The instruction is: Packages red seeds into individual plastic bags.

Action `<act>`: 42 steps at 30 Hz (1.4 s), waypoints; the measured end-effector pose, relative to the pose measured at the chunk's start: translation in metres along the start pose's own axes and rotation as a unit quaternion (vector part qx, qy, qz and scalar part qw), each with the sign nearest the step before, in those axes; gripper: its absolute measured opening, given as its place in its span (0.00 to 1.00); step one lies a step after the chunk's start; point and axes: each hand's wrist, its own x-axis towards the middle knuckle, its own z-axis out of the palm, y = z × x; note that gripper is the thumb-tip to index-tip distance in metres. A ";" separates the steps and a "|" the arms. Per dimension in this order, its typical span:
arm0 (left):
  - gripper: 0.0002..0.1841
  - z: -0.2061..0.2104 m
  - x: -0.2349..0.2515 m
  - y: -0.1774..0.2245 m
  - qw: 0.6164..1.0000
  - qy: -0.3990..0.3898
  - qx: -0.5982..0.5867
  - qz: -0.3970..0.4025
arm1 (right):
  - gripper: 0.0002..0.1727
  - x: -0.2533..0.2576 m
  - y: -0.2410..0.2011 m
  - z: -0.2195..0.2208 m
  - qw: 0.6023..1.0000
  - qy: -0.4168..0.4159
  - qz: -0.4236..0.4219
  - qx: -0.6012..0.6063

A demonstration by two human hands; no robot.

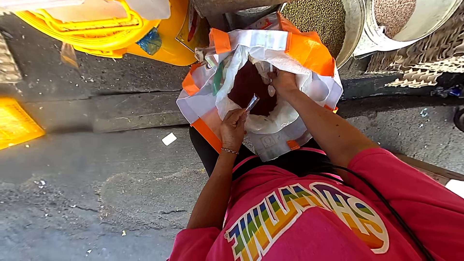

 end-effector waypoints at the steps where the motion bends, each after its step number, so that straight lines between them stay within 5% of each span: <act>1: 0.09 0.000 0.001 0.000 1.000 0.001 0.002 -0.004 | 0.19 -0.002 -0.001 0.000 1.000 0.015 -0.002 0.001; 9: 0.09 -0.001 0.007 -0.004 1.000 0.018 -0.001 -0.007 | 0.20 -0.009 -0.006 -0.010 0.988 0.061 -0.016 0.141; 18: 0.08 -0.003 0.005 0.001 0.998 0.046 -0.021 0.027 | 0.15 -0.032 -0.002 0.037 0.973 -0.070 0.035 0.219; 24: 0.07 -0.001 0.006 0.003 0.997 0.047 -0.043 0.039 | 0.13 -0.049 -0.018 -0.005 0.941 -0.048 0.047 0.332; 42: 0.08 -0.003 0.002 0.005 0.997 0.052 -0.017 0.056 | 0.04 -0.110 -0.073 -0.098 0.906 0.074 -0.135 0.395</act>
